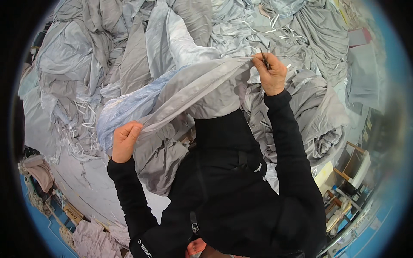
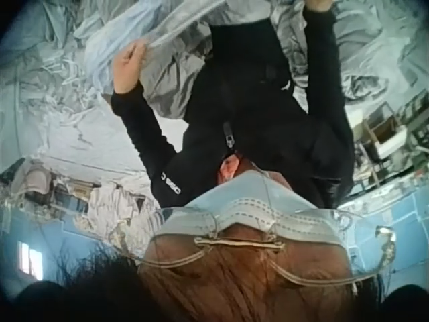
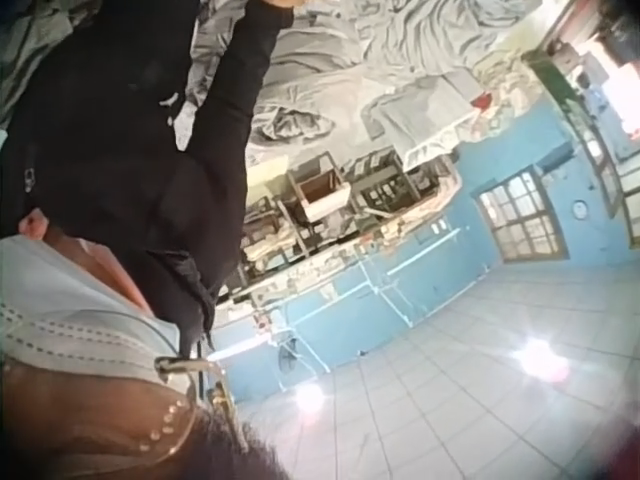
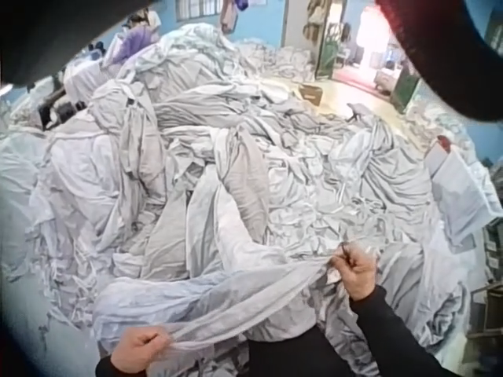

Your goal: Trimming loose threads from white fabric pieces using a small hand-held thread clipper.

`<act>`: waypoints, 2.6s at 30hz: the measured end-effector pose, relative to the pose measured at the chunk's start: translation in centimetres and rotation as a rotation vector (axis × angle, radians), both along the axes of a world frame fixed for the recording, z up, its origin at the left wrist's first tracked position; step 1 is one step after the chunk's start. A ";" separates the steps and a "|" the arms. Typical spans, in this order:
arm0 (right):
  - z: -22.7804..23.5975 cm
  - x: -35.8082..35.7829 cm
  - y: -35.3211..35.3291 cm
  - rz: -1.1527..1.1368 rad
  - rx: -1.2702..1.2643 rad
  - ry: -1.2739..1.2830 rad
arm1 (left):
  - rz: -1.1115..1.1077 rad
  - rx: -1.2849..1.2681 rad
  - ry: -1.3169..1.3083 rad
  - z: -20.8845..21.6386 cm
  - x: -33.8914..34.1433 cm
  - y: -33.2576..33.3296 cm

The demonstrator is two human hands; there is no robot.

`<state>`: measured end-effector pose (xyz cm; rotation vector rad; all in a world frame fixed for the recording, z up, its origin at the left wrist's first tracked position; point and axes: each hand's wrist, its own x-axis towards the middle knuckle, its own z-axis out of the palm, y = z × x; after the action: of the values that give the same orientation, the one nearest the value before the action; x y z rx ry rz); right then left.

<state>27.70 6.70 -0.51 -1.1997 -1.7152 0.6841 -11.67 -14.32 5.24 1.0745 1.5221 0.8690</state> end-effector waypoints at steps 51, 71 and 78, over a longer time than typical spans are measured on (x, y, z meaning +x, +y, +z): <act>3.4 -8.6 -1.6 0.333 0.026 0.007 | 0.103 0.184 0.143 -2.5 -0.2 4.6; -0.7 5.3 1.4 0.110 -0.502 0.501 | 0.251 0.486 -0.392 7.1 1.1 1.9; -6.1 9.6 2.3 0.004 -0.365 0.244 | 0.226 0.291 0.028 -2.3 4.4 8.5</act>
<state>37.29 9.03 -6.66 -1.2957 -1.4277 1.1331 -7.31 -5.80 2.97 1.1377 1.5936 1.2675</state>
